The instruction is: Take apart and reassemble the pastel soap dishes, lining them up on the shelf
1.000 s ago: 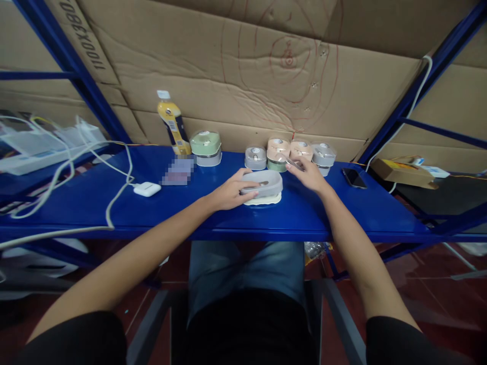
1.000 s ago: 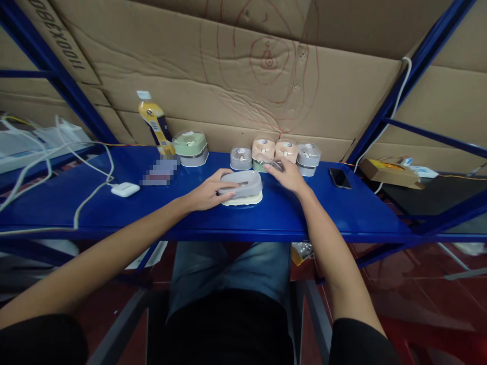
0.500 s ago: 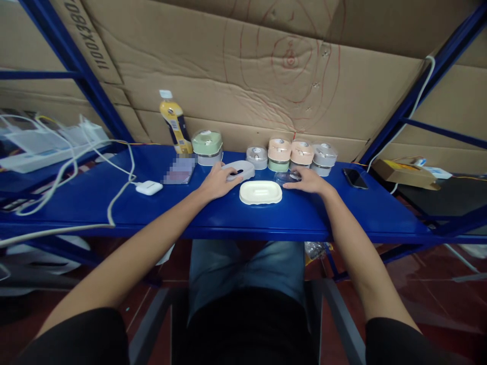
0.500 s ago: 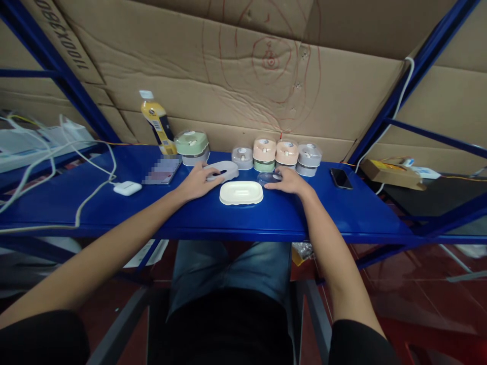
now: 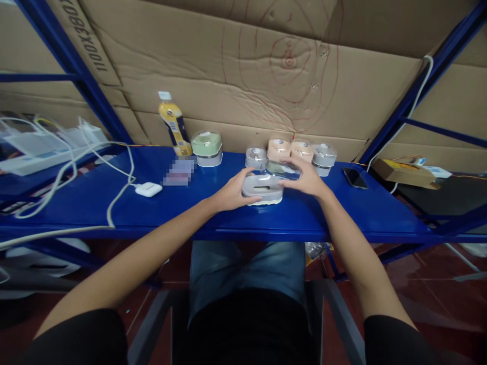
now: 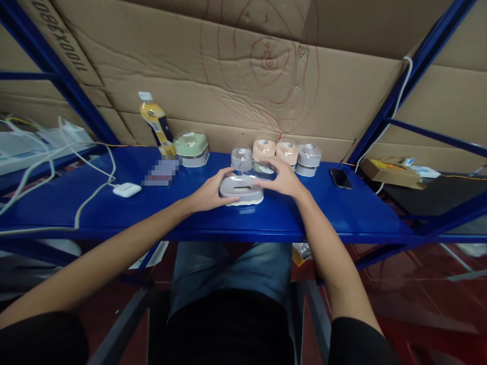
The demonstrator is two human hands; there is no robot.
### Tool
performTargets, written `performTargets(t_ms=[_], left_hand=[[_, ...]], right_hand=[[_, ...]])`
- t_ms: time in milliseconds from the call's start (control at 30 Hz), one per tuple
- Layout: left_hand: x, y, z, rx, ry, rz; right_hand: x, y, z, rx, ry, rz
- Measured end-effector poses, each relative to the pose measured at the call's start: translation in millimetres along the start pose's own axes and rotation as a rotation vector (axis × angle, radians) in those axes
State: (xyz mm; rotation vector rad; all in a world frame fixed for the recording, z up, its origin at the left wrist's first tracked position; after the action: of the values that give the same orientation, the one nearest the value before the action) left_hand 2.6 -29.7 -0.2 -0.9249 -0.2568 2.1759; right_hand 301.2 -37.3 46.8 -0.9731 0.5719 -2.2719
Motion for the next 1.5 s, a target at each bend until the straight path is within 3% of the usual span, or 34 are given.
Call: performTargets(t_ms=[267, 500, 767, 867, 1033, 1200, 1367, 1500], left_hand=[[7.1, -2.7, -10.3, 0.001, 0.080, 0.023], [3.6, -3.5, -11.5, 0.008, 0.058, 0.051], [1.4, 8.0, 1.5, 0.036, -0.074, -0.046], [-8.1, 31.1, 8.9, -0.003, -0.194, 0.055], [-23.2, 60.0, 12.9, -0.154, -0.587, 0.296], [-7.2, 28.1, 21.8, -0.165, -0.693, 0.404], [19.4, -29.3, 33.9, -0.075, -0.601, 0.495], [31.1, -54.8, 41.0, -0.080, -0.527, 0.522]], right_hand=[[7.4, -4.1, -37.5, 0.238, 0.052, 0.112], [3.5, -2.2, -44.8, 0.256, 0.059, 0.132], [-3.7, -1.5, -48.8, 0.279, 0.013, 0.104], [-5.2, -0.7, -54.0, 0.221, 0.075, 0.044], [-1.4, 1.2, -65.6, 0.171, 0.209, -0.055], [-4.1, 3.3, -63.3, 0.169, 0.241, -0.093], [-9.3, 3.1, -56.7, 0.172, 0.234, -0.122], [-10.1, 3.3, -55.5, 0.182, 0.224, -0.129]])
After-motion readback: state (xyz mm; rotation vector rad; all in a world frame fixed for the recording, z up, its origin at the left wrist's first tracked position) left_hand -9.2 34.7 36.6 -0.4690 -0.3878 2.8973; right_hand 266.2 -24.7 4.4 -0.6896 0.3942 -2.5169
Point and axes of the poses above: each hand's wrist, its own y-axis away from the middle knuckle, its own z-axis out of the back of the hand, x = y × z, the point moved 1 cm from there along -y, towards the middle knuckle, and after that the axes turned 2 degrees about z, right-handed, at the moved point
